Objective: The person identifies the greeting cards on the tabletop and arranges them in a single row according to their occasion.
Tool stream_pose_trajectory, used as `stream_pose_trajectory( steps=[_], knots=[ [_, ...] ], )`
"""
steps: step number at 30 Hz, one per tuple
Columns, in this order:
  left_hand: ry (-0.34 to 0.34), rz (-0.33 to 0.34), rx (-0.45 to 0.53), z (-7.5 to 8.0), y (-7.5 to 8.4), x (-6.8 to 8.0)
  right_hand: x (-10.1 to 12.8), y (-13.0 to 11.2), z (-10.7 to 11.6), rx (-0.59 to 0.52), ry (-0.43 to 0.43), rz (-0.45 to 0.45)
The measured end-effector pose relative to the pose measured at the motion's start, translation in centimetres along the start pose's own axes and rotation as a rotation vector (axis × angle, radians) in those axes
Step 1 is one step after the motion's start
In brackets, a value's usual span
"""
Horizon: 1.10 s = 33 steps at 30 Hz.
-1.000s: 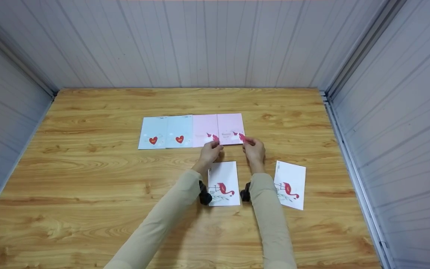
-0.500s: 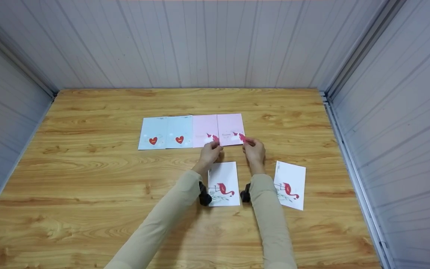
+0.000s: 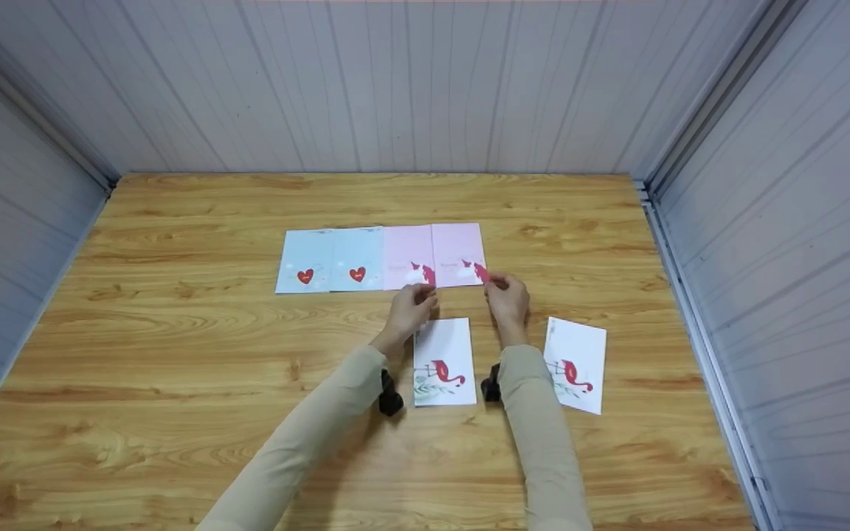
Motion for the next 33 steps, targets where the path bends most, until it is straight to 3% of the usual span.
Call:
stream_pose_trajectory(
  steps=[8,16,23,33],
  knots=[
    [-0.091,-0.094,-0.028,1.4,-1.2,0.8,0.6,0.3,0.6,0.048,-0.073,0.025],
    [-0.232,-0.079,-0.248,2.6,-1.8,1.9,1.8,0.4,0.9,0.081,-0.178,0.041],
    [-0.253,-0.148,-0.434,2.8,-2.1,3.2,3.1,0.7,1.2,0.113,-0.237,0.034],
    [-0.237,-0.200,-0.531,2.4,-2.4,4.0,4.4,1.0,0.8,0.188,-0.332,0.087]
  ],
)
Point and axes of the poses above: each hand's wrist, its own x-axis away from the middle knuckle, its own z-axis out of the back of the hand, y = z × x, the point moved 5 cm from there along -x, towards the middle knuckle, and after that the axes turned 7 degrees about z, right-handed, at the moved point
